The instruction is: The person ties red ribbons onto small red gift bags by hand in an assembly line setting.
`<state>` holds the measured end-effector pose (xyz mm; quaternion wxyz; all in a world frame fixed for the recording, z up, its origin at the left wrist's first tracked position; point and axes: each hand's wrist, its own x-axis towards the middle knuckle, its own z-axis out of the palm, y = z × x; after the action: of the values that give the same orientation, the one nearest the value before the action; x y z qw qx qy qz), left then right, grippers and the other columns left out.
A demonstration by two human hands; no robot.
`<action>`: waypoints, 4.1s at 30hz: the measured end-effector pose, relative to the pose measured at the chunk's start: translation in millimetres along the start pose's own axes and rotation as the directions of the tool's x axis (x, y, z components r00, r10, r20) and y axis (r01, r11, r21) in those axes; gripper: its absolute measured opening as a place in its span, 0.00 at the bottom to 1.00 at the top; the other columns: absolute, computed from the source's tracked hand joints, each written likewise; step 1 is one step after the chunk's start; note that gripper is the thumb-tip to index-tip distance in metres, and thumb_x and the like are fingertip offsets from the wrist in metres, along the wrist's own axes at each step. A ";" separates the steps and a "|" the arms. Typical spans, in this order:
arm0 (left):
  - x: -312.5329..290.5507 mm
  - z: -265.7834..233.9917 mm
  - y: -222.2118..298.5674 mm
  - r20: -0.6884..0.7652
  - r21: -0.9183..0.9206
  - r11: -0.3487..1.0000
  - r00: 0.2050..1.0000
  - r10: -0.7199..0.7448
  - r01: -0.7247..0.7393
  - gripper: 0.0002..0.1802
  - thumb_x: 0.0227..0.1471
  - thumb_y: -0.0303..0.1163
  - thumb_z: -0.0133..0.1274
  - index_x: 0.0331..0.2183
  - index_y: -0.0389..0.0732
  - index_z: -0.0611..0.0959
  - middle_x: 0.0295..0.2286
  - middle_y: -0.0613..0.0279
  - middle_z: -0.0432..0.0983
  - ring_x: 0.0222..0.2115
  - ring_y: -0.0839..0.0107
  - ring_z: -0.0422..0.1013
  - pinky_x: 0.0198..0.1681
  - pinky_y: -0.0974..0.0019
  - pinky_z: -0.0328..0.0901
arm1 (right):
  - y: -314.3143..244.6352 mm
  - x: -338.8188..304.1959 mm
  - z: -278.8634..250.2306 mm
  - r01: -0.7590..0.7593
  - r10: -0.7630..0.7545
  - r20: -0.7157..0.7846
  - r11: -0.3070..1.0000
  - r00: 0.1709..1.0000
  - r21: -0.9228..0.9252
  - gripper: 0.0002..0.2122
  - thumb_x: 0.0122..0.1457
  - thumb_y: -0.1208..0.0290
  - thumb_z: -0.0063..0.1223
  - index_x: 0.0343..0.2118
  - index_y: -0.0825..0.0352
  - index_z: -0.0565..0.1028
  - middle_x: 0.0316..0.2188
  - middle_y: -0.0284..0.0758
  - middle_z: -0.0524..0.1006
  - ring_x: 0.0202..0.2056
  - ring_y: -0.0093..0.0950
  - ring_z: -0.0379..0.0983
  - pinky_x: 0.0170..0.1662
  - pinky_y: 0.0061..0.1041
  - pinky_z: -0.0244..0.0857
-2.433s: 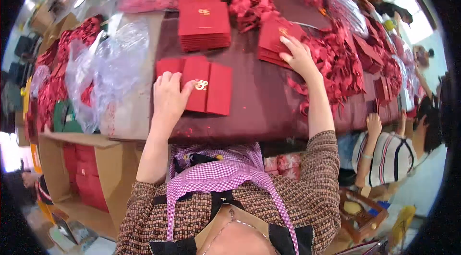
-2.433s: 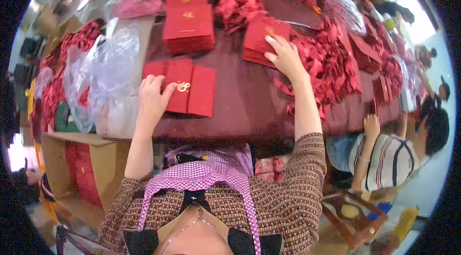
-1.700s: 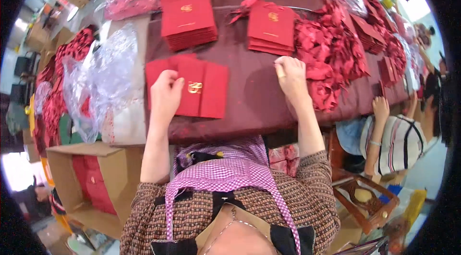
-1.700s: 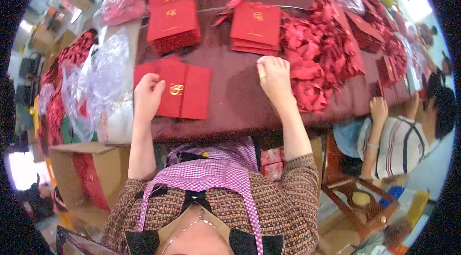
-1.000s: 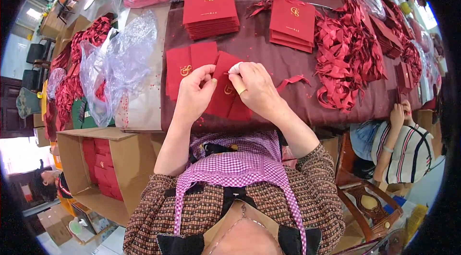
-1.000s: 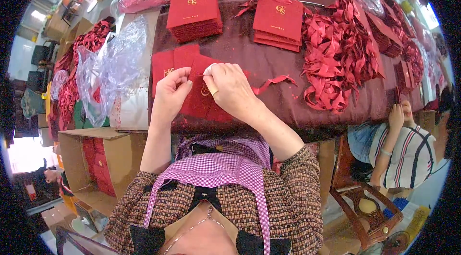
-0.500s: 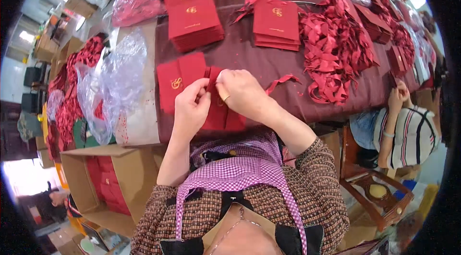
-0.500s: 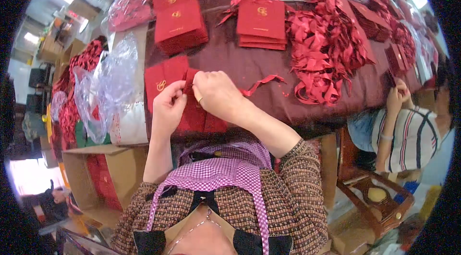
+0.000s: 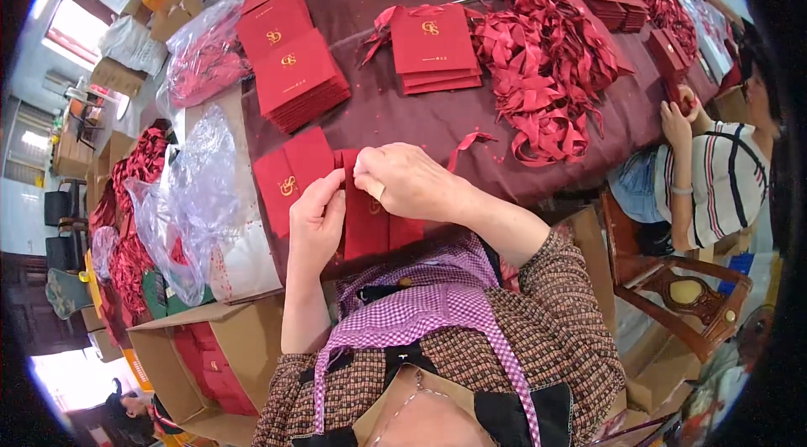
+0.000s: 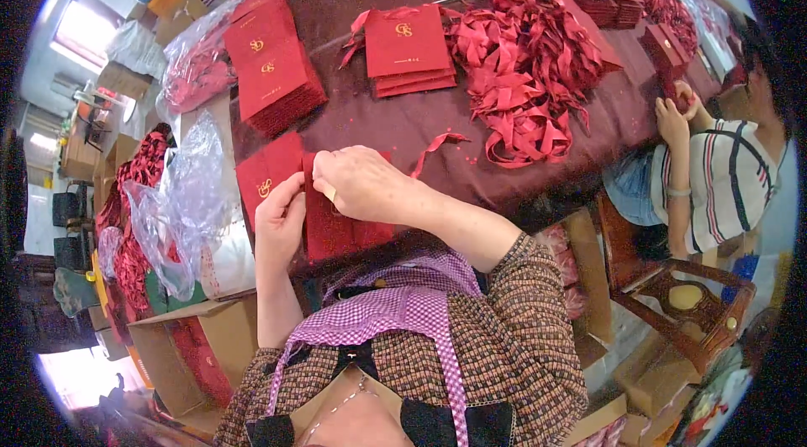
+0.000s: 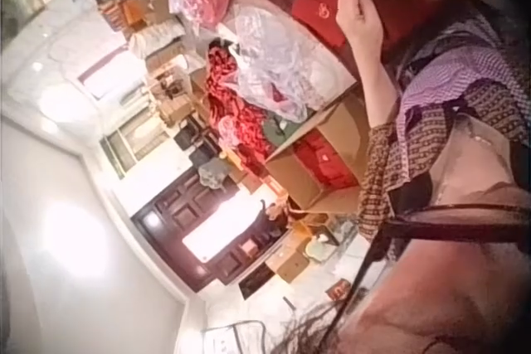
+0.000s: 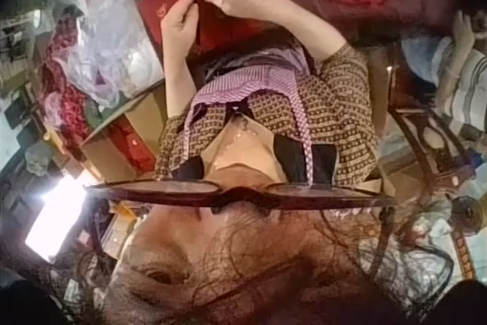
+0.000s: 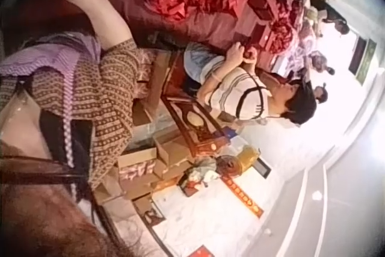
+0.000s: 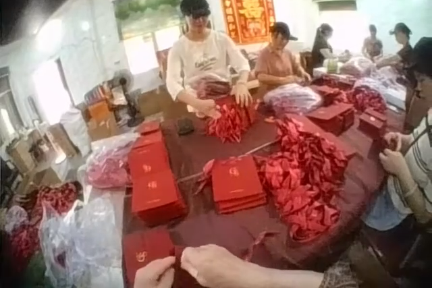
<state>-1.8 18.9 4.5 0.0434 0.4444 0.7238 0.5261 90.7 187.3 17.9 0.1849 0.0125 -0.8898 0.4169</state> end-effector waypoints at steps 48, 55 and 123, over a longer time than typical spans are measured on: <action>-7.6 -46.0 -42.4 0.061 -0.867 0.404 0.868 -0.494 0.291 0.09 0.59 0.32 0.49 0.31 0.37 0.76 0.26 0.60 0.73 0.23 0.73 0.67 0.29 0.71 0.65 | -6.4 -17.0 -28.4 0.438 -0.446 0.215 0.895 0.869 0.085 0.04 0.51 0.75 0.54 0.28 0.60 0.70 0.29 0.31 0.68 0.37 0.31 0.66 0.44 0.31 0.59; -20.3 -36.4 -7.6 -0.221 -0.078 0.977 0.952 -0.212 0.199 0.08 0.55 0.20 0.49 0.38 0.34 0.78 0.34 0.64 0.71 0.37 0.74 0.67 0.43 0.74 0.62 | 6.4 -6.3 -35.8 0.251 -0.237 0.205 0.967 0.950 -0.047 0.02 0.54 0.71 0.52 0.29 0.62 0.73 0.30 0.37 0.72 0.38 0.37 0.68 0.44 0.35 0.62; -12.9 -17.6 -25.7 0.143 -0.060 0.920 0.916 -0.376 0.387 0.14 0.51 0.23 0.54 0.41 0.31 0.78 0.27 0.67 0.74 0.29 0.80 0.68 0.34 0.73 0.65 | 33.7 -64.9 -19.2 -0.483 0.571 -0.220 0.803 0.791 0.349 0.24 0.57 0.81 0.52 0.57 0.67 0.62 0.23 0.31 0.77 0.23 0.15 0.69 0.30 0.17 0.65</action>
<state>-18.7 -4.1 -13.5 0.2112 0.3254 0.7686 0.5087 151.4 215.1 -17.8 0.1956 -0.2794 -0.7492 0.5678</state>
